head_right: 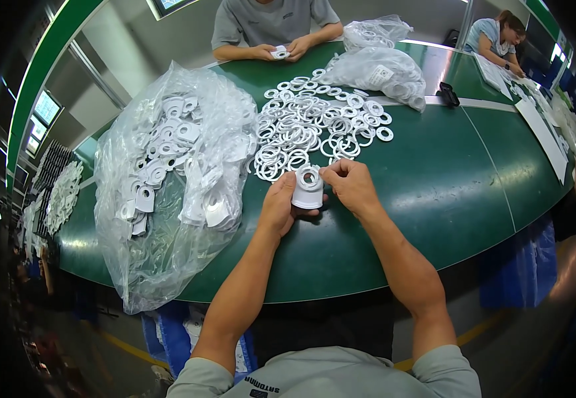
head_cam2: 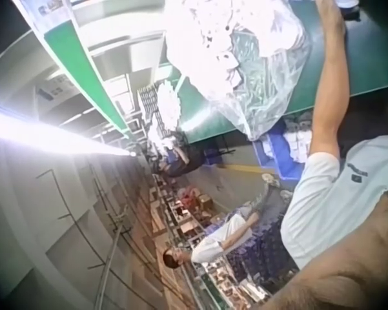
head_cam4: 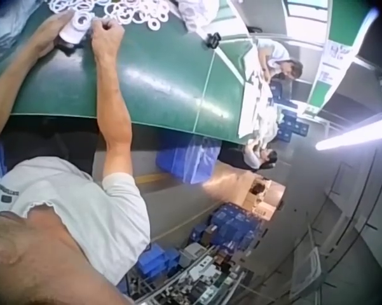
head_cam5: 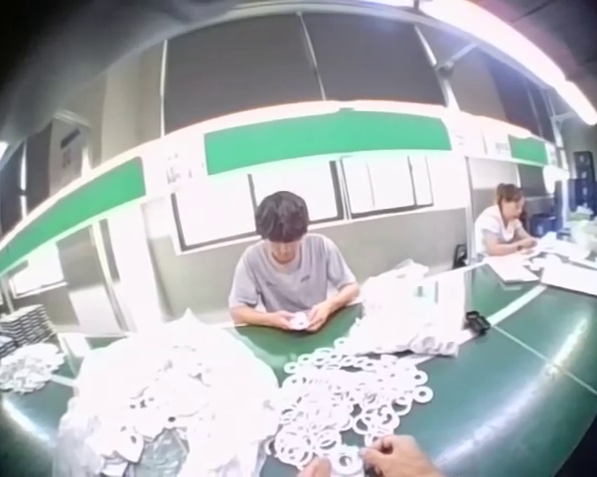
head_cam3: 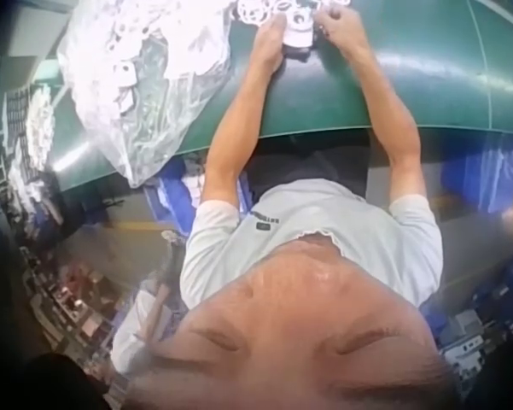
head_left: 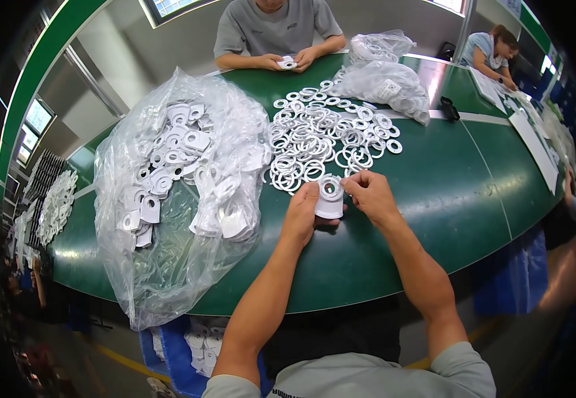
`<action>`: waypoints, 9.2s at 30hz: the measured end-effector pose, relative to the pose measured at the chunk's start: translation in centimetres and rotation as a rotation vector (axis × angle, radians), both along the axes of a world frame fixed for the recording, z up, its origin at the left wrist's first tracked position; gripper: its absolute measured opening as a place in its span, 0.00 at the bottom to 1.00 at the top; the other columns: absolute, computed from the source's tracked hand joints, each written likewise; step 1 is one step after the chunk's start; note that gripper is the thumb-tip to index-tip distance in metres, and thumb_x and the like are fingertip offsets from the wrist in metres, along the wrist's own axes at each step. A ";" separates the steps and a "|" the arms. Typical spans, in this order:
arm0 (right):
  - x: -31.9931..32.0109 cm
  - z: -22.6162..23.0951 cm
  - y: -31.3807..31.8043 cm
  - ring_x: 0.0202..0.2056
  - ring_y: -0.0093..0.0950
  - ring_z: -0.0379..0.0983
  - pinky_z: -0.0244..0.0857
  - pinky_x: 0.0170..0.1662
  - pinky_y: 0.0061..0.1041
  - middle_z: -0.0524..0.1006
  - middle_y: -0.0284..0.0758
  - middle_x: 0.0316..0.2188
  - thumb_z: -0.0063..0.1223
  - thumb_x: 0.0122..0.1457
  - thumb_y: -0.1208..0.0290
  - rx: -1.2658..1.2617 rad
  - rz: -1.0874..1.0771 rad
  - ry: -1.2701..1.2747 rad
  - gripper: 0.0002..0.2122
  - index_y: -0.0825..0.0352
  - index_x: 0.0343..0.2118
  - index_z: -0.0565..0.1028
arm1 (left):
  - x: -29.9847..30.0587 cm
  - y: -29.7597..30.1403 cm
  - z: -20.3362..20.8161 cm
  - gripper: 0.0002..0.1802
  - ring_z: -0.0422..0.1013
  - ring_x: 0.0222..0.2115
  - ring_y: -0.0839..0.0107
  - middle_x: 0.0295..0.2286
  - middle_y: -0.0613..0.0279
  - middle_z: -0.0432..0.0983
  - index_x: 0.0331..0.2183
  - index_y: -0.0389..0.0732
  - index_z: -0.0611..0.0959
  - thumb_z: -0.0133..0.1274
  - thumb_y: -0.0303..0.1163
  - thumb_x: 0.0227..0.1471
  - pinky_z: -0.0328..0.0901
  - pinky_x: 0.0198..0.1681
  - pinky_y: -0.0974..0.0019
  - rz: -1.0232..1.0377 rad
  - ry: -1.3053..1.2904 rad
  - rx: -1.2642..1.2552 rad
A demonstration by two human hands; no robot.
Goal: Sorting and inspecting small white plastic parts on an assembly line workbench.
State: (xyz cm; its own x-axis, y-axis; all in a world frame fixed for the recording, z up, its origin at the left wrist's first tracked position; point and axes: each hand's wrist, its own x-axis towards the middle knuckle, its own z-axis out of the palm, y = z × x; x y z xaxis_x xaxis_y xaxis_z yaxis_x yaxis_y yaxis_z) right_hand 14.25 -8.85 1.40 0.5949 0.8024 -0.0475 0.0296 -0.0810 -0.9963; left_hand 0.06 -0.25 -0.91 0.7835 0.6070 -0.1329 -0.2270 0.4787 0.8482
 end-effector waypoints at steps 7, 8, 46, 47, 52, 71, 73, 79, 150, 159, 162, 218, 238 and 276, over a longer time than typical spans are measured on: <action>-0.6 -1.0 1.8 0.19 0.19 0.64 0.58 0.22 0.21 0.73 0.31 0.18 0.58 0.51 0.69 -0.013 -0.015 -0.390 0.10 0.72 0.23 0.75 | -1.5 1.3 0.0 0.18 0.77 0.26 0.64 0.33 0.51 0.77 0.42 0.34 0.71 0.39 0.40 0.62 0.72 0.19 0.69 0.040 0.092 0.120; -1.0 -1.0 1.8 0.20 0.21 0.64 0.59 0.24 0.23 0.73 0.34 0.18 0.56 0.51 0.68 -0.032 -0.009 -0.485 0.11 0.72 0.23 0.75 | -2.1 1.2 -0.2 0.17 0.76 0.21 0.67 0.29 0.55 0.77 0.39 0.36 0.74 0.40 0.40 0.61 0.70 0.15 0.68 0.031 0.086 0.158; 1.6 0.8 -2.3 0.27 0.30 0.77 0.74 0.30 0.25 0.76 0.41 0.27 0.50 0.59 0.75 -0.092 0.457 0.288 0.09 0.77 0.36 0.73 | -0.9 1.0 -1.3 0.21 0.69 0.43 0.75 0.44 0.58 0.74 0.53 0.36 0.72 0.44 0.30 0.59 0.61 0.49 0.72 0.044 0.169 0.671; 1.7 0.6 -2.2 0.27 0.30 0.77 0.74 0.30 0.25 0.76 0.41 0.27 0.50 0.59 0.75 -0.100 0.443 0.295 0.09 0.77 0.36 0.73 | -1.1 0.9 -1.3 0.20 0.68 0.45 0.74 0.46 0.58 0.73 0.52 0.35 0.72 0.44 0.30 0.59 0.59 0.51 0.72 0.004 0.158 0.614; 1.1 0.0 -1.2 0.24 0.29 0.76 0.73 0.27 0.25 0.75 0.41 0.24 0.51 0.55 0.76 -0.170 0.415 0.285 0.05 0.73 0.29 0.70 | -1.5 0.9 -0.3 0.20 0.71 0.37 0.75 0.40 0.55 0.77 0.52 0.39 0.73 0.45 0.29 0.59 0.64 0.42 0.72 0.068 0.261 0.850; 0.6 -0.1 -1.7 0.26 0.24 0.76 0.72 0.30 0.24 0.76 0.37 0.26 0.53 0.54 0.77 -0.116 0.441 0.125 0.13 0.73 0.42 0.72 | -2.2 0.9 0.7 0.24 0.70 0.39 0.71 0.40 0.59 0.75 0.49 0.38 0.74 0.55 0.28 0.48 0.64 0.45 0.67 0.017 0.342 0.835; 0.2 0.1 -1.7 0.28 0.26 0.76 0.71 0.32 0.25 0.76 0.38 0.29 0.53 0.54 0.77 -0.026 0.394 -0.112 0.15 0.70 0.46 0.71 | -2.1 1.0 0.1 0.23 0.70 0.39 0.72 0.39 0.59 0.75 0.48 0.37 0.74 0.56 0.28 0.48 0.65 0.44 0.68 0.026 0.335 0.822; -1.3 0.0 -1.7 0.36 0.38 0.71 0.66 0.39 0.29 0.73 0.42 0.38 0.53 0.55 0.75 0.133 0.288 -0.765 0.19 0.67 0.51 0.70 | -2.1 0.7 -0.4 0.19 0.70 0.35 0.76 0.35 0.60 0.75 0.44 0.32 0.75 0.56 0.29 0.49 0.65 0.40 0.73 0.025 0.196 0.513; 1.6 3.0 8.7 0.11 0.14 0.59 0.52 0.13 0.16 0.70 0.26 0.14 0.48 0.61 0.55 0.085 0.533 0.501 0.16 0.64 0.33 0.76 | -3.0 4.9 7.5 0.21 0.72 0.38 0.63 0.41 0.52 0.72 0.45 0.35 0.71 0.42 0.43 0.60 0.73 0.30 0.59 0.184 0.079 0.033; -9.7 4.7 17.6 0.24 0.36 0.69 0.63 0.28 0.33 0.71 0.40 0.23 0.51 0.57 0.67 0.579 0.097 -0.524 0.11 0.66 0.40 0.76 | -12.0 10.5 9.8 0.18 0.74 0.39 0.50 0.41 0.42 0.71 0.44 0.22 0.68 0.36 0.25 0.55 0.73 0.42 0.50 0.830 0.000 0.156; -15.9 4.0 17.4 0.32 0.38 0.67 0.62 0.37 0.33 0.68 0.42 0.26 0.49 0.55 0.74 0.524 0.385 -0.435 0.13 0.58 0.44 0.77 | -16.6 12.0 9.0 0.16 0.73 0.38 0.49 0.40 0.43 0.72 0.40 0.23 0.70 0.37 0.24 0.53 0.72 0.43 0.49 0.873 0.014 0.149; -8.7 4.3 1.0 0.15 0.12 0.55 0.44 0.11 0.10 0.65 0.25 0.25 0.44 0.52 0.70 -0.026 0.189 0.009 0.10 0.61 0.37 0.64 | -41.9 -7.7 9.3 0.20 0.77 0.27 0.57 0.33 0.45 0.76 0.46 0.30 0.65 0.45 0.22 0.50 0.73 0.25 0.64 1.188 0.124 0.292; 2.3 -1.3 -4.1 0.21 0.12 0.62 0.54 0.22 0.13 0.68 0.30 0.26 0.50 0.53 0.80 0.032 0.275 -0.017 0.10 0.67 0.37 0.63 | 8.1 28.2 5.0 0.16 0.75 0.34 0.57 0.38 0.46 0.72 0.42 0.26 0.70 0.42 0.18 0.49 0.75 0.34 0.60 0.608 0.231 0.375; 2.0 0.2 -2.0 0.14 0.19 0.64 0.55 0.14 0.18 0.66 0.36 0.29 0.46 0.55 0.82 0.169 0.185 0.237 0.10 0.68 0.38 0.60 | 2.3 6.8 5.3 0.11 0.73 0.38 0.62 0.36 0.52 0.73 0.42 0.32 0.71 0.43 0.25 0.57 0.71 0.37 0.63 0.349 0.084 0.263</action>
